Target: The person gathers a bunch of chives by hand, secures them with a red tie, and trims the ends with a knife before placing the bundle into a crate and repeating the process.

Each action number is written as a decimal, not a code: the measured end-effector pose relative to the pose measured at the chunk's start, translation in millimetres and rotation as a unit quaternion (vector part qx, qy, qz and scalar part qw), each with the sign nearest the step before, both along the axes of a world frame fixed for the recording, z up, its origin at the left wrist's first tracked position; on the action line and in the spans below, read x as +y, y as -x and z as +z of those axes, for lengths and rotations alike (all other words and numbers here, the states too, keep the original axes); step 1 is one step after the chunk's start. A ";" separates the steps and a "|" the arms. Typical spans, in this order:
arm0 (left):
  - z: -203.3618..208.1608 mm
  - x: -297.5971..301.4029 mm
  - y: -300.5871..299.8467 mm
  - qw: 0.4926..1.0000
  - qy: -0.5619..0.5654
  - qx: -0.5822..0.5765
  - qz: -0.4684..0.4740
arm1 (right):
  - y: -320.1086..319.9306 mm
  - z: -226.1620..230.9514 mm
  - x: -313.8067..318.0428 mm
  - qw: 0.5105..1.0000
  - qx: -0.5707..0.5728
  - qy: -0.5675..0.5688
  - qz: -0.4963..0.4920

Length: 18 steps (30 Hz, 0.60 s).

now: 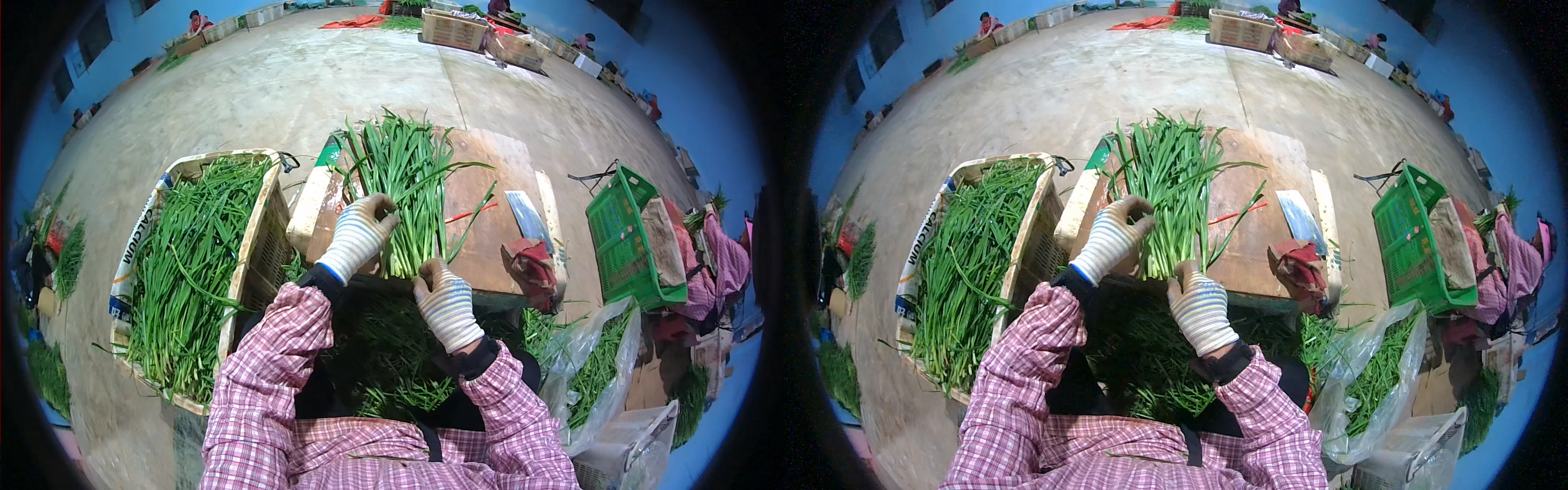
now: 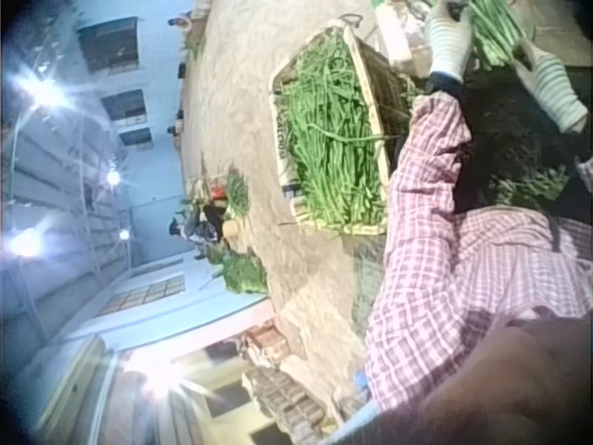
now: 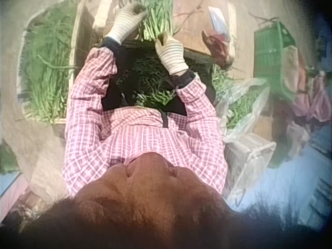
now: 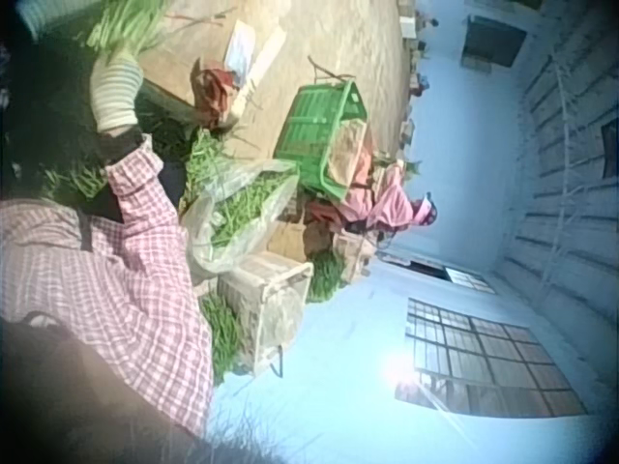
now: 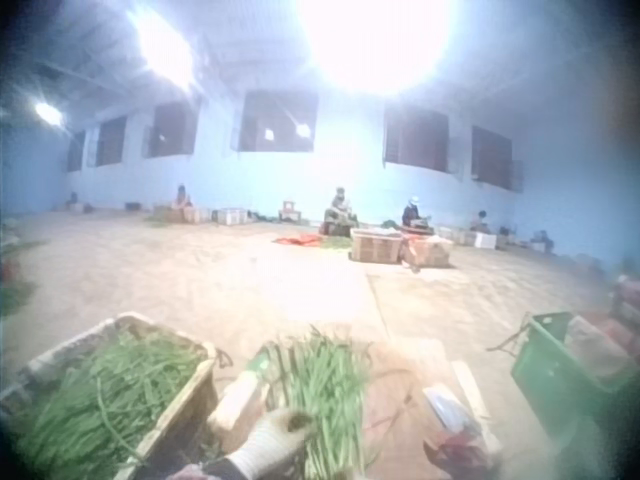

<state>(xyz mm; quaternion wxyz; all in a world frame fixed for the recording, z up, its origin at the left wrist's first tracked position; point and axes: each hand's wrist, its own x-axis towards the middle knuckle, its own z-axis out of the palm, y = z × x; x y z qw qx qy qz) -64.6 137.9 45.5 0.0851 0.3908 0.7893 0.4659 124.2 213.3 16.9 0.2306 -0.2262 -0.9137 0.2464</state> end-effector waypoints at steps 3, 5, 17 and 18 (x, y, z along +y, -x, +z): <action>-3.0 -17.3 6.6 0.996 -0.011 -0.082 0.034 | -2.3 17.0 -2.2 0.993 0.066 0.098 -0.017; -6.9 -27.1 8.5 0.987 -0.013 -0.157 0.037 | -3.7 28.7 5.4 0.960 0.196 0.201 -0.005; 6.9 -4.2 15.9 0.989 -0.062 0.127 -0.047 | -64.2 32.8 22.3 0.974 -0.012 0.203 0.096; 10.9 3.7 5.6 0.986 -0.046 0.143 -0.077 | -51.6 37.9 33.8 0.976 -0.015 0.215 0.039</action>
